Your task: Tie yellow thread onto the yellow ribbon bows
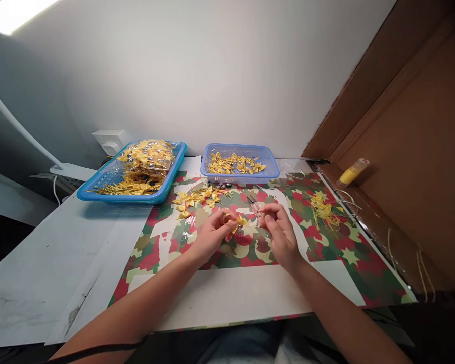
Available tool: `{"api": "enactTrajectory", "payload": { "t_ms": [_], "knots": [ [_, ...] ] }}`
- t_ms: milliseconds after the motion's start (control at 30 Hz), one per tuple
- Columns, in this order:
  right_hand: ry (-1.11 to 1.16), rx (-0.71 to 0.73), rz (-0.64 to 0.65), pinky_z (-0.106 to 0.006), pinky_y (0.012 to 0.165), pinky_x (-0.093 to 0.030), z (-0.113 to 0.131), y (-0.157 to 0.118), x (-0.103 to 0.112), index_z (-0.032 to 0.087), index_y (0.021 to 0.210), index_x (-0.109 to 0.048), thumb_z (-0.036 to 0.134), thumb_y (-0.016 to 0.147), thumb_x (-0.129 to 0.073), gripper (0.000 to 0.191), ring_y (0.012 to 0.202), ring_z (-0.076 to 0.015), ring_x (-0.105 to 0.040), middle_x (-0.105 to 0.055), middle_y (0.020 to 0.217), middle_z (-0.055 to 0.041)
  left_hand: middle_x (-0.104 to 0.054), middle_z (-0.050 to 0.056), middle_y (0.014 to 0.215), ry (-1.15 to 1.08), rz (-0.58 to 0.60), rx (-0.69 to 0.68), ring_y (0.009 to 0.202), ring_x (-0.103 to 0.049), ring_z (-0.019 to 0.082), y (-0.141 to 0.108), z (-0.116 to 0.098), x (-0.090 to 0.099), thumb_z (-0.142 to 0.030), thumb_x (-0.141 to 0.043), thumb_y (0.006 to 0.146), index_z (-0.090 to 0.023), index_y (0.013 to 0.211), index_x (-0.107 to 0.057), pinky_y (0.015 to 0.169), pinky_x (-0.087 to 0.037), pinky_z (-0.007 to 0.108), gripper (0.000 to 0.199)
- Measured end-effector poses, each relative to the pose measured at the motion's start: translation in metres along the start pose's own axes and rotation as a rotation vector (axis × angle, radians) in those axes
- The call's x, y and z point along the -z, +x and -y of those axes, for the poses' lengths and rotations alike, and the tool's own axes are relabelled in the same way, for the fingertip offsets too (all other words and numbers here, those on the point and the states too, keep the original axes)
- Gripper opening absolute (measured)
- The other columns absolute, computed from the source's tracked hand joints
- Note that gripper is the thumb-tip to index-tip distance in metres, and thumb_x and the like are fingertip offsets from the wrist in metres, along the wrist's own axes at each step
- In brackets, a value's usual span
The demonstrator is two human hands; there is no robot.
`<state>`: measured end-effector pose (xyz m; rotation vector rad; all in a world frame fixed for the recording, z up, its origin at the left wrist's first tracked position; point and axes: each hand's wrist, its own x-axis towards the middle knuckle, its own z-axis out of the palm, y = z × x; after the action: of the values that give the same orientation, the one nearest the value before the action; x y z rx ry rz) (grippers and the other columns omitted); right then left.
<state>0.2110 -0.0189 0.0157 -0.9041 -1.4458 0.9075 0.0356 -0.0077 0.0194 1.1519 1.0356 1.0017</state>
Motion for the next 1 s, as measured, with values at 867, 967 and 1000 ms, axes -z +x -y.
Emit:
{"api": "enactTrajectory", "payload": {
  "t_ms": [867,967,1000],
  "knots": [
    [-0.276,0.06,0.026,-0.025,0.053,-0.04,0.007,0.004,0.004,0.023,0.091,-0.059,0.023,0.09,-0.049,0.01,0.056,-0.0112,-0.049,-0.055,0.066,0.002,-0.057,-0.002,0.062,0.079,-0.109,-0.001,0.057,-0.053,0.009,0.0,0.002,0.0,-0.024,-0.066,0.066,-0.016,0.068,-0.056,0.054,-0.042,0.02,0.013],
    [-0.452,0.072,0.215,-0.026,0.055,-0.04,0.006,0.002,-0.003,0.022,0.095,-0.057,0.017,0.087,-0.048,0.013,0.053,-0.0118,-0.049,-0.056,0.059,0.004,-0.058,-0.001,0.065,0.075,-0.106,-0.007,0.06,-0.054,0.01,0.001,0.002,0.001,-0.027,-0.065,0.067,-0.017,0.069,-0.056,0.056,-0.044,0.021,0.014],
    [-0.486,0.076,0.245,-0.026,0.057,-0.041,0.005,0.002,-0.004,0.021,0.092,-0.057,0.016,0.086,-0.049,0.012,0.054,-0.0122,-0.051,-0.056,0.059,0.0039,-0.058,-0.001,0.066,0.076,-0.104,-0.01,0.06,-0.054,0.011,0.001,0.002,0.001,-0.027,-0.065,0.067,-0.017,0.069,-0.056,0.056,-0.044,0.022,0.014]
  ]
}}
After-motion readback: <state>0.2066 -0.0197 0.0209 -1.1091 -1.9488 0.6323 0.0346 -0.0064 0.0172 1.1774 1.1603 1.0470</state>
